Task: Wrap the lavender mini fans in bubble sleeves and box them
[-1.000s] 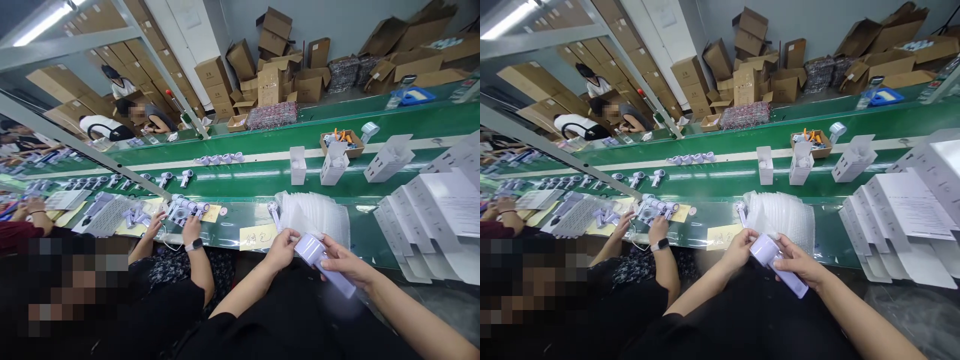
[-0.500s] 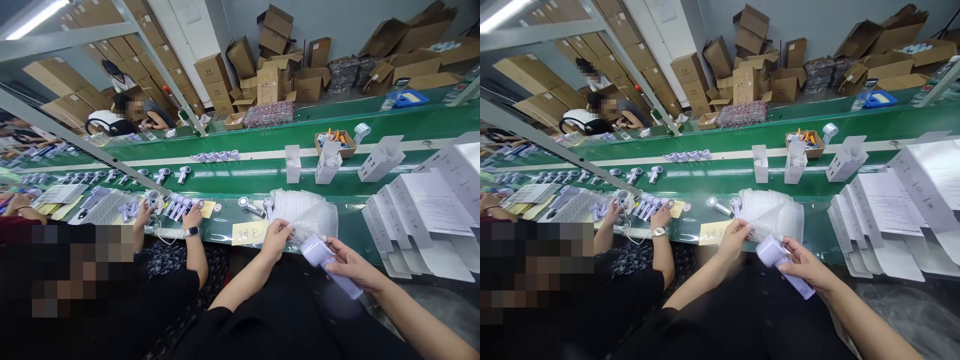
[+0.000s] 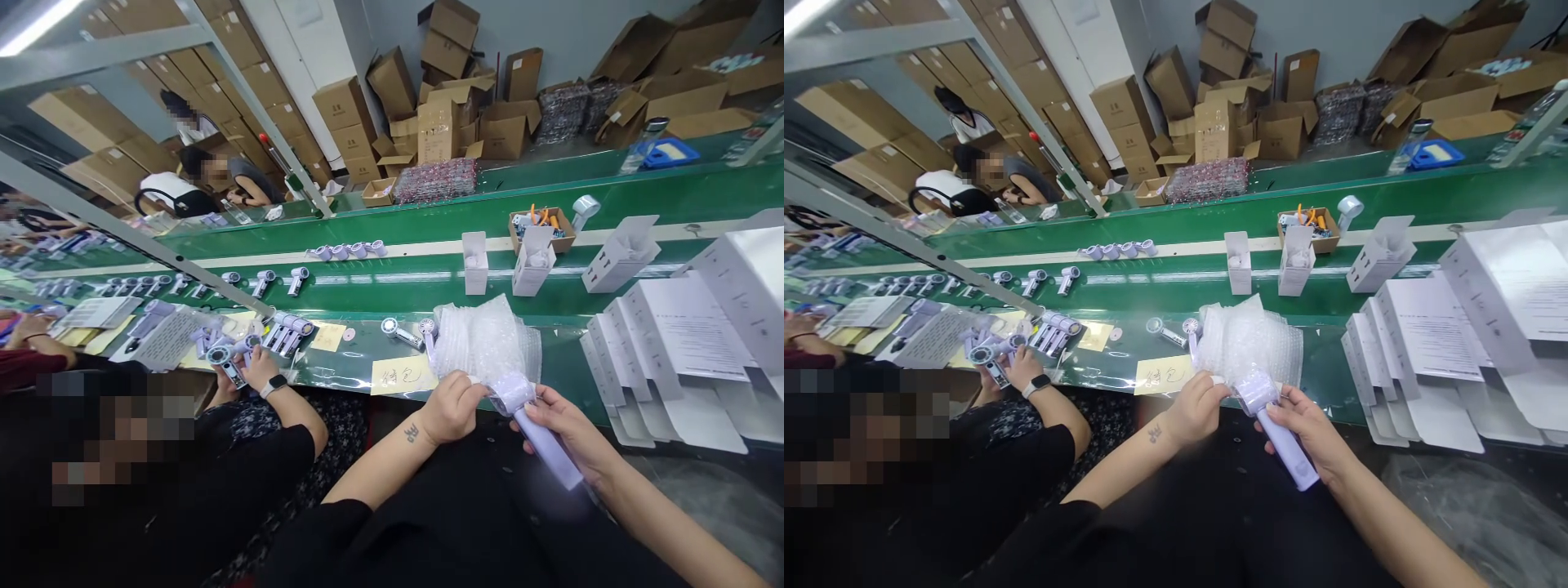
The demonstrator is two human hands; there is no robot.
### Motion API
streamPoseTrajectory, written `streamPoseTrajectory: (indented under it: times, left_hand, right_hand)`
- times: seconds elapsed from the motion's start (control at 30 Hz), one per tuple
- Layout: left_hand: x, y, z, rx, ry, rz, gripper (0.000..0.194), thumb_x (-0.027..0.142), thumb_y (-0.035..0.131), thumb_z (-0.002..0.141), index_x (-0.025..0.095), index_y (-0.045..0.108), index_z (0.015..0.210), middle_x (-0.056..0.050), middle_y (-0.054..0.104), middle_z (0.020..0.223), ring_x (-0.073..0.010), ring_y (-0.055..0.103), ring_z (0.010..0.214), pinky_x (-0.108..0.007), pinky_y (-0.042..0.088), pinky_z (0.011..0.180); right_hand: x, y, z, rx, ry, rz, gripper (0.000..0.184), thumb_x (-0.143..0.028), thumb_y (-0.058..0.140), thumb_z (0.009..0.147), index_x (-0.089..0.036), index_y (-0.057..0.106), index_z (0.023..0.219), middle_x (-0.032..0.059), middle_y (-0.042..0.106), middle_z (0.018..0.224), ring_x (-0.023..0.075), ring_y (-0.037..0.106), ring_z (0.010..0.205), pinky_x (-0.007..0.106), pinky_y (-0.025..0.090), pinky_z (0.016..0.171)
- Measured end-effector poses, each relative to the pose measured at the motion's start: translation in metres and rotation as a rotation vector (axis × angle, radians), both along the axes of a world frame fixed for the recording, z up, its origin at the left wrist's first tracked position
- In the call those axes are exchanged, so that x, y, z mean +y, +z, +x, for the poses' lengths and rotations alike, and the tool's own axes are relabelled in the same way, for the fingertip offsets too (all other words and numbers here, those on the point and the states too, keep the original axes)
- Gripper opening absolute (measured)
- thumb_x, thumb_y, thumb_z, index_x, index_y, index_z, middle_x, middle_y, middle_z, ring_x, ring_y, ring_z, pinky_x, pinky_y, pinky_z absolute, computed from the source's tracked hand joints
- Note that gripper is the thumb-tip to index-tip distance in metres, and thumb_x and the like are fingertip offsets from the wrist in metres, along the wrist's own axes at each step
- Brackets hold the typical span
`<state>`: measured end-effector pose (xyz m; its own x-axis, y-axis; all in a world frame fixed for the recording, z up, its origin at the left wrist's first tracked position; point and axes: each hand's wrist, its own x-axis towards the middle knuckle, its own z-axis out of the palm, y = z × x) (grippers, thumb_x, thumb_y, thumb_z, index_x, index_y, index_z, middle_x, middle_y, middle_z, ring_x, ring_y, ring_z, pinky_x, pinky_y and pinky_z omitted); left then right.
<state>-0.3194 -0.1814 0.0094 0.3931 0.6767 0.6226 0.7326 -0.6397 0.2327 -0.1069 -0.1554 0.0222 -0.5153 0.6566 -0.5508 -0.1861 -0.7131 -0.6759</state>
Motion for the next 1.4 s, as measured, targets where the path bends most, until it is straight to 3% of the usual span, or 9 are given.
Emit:
streamPoseTrajectory:
  times: [0.2,0.33,0.43,0.6,0.7,0.87,1.1,1.27,1.4]
  left_hand:
    - [0.012,-0.007,0.009,0.006,0.114,0.060,0.016,0.007,0.040,0.081,0.012,0.054,0.088,-0.005,0.049,0.068,-0.0178,0.045,0.066,-0.030,0.042,0.058]
    - [0.006,-0.020,0.018,0.060,0.000,-0.004,0.013,0.016,0.045,0.082,0.014,0.057,0.086,-0.004,0.049,0.065,-0.0176,0.047,0.066,-0.031,0.043,0.061]
    - [0.006,-0.033,0.022,-0.095,0.082,-0.239,0.012,0.013,0.044,0.078,0.015,0.056,0.079,-0.004,0.051,0.068,-0.0166,0.049,0.068,-0.030,0.043,0.065]
    - [0.033,-0.032,0.041,-0.768,0.265,-0.916,0.003,0.014,0.050,0.071,0.016,0.051,0.072,0.004,0.046,0.060,-0.0092,0.043,0.056,-0.020,0.037,0.055]
    - [0.047,-0.028,0.054,-1.019,0.247,-1.014,0.003,0.016,0.049,0.074,0.017,0.049,0.077,0.006,0.043,0.059,-0.0081,0.042,0.055,-0.018,0.034,0.053]
    - [0.043,-0.042,0.046,-0.639,0.243,-0.739,0.009,0.014,0.046,0.079,0.018,0.053,0.085,0.000,0.055,0.074,-0.0131,0.051,0.070,-0.025,0.043,0.067]
    - [0.017,-0.057,0.040,-0.178,-0.046,-0.421,0.012,0.016,0.044,0.082,0.017,0.055,0.082,-0.006,0.056,0.074,-0.0182,0.056,0.074,-0.030,0.046,0.071]
    - [0.023,-0.029,0.059,-0.153,-0.219,-0.479,0.013,0.018,0.046,0.080,0.017,0.058,0.085,-0.007,0.059,0.078,-0.0192,0.058,0.077,-0.030,0.046,0.073]
    - [0.031,-0.013,0.062,-0.107,-0.466,-0.787,0.011,0.012,0.054,0.072,0.018,0.060,0.079,-0.003,0.061,0.076,-0.0159,0.057,0.072,-0.026,0.045,0.069]
  right_hand:
    - [-0.013,0.005,0.006,-0.106,-0.073,-0.094,0.035,-0.033,0.071,0.073,-0.023,0.048,0.096,0.0013,0.064,0.075,0.0185,0.065,0.071,0.026,0.053,0.050]
    - [-0.020,0.000,0.010,-0.170,-0.159,-0.077,0.035,-0.033,0.072,0.072,-0.023,0.047,0.093,0.0018,0.067,0.075,0.0195,0.066,0.071,0.028,0.054,0.052]
    - [-0.025,-0.006,0.011,-0.202,-0.185,-0.119,0.032,-0.035,0.070,0.073,-0.023,0.046,0.091,0.0018,0.068,0.073,0.0177,0.065,0.063,0.030,0.055,0.055]
    - [-0.032,-0.006,0.005,-0.253,-0.182,-0.079,0.030,-0.040,0.064,0.077,-0.024,0.046,0.094,0.0018,0.069,0.074,0.0171,0.063,0.054,0.030,0.052,0.053]
    - [-0.035,-0.003,-0.001,-0.272,-0.224,0.015,0.035,-0.042,0.065,0.076,-0.025,0.044,0.098,0.0001,0.068,0.077,0.0191,0.065,0.061,0.031,0.053,0.053]
    - [-0.041,-0.004,-0.006,-0.296,-0.334,0.125,0.041,-0.043,0.070,0.070,-0.025,0.044,0.096,0.0007,0.066,0.084,0.0242,0.066,0.080,0.034,0.057,0.056]
    - [-0.039,-0.005,-0.001,-0.409,-0.436,-0.010,0.035,-0.038,0.069,0.072,-0.026,0.045,0.095,-0.0007,0.067,0.073,0.0223,0.066,0.062,0.033,0.054,0.049]
    - [-0.039,-0.012,0.005,-0.348,-0.377,-0.109,0.024,-0.033,0.063,0.077,-0.027,0.048,0.093,-0.0010,0.066,0.068,0.0187,0.065,0.059,0.028,0.053,0.048]
    - [-0.043,-0.015,0.015,-0.303,-0.355,-0.232,0.021,-0.033,0.065,0.074,-0.024,0.051,0.087,0.0009,0.064,0.066,0.0164,0.061,0.052,0.028,0.053,0.051]
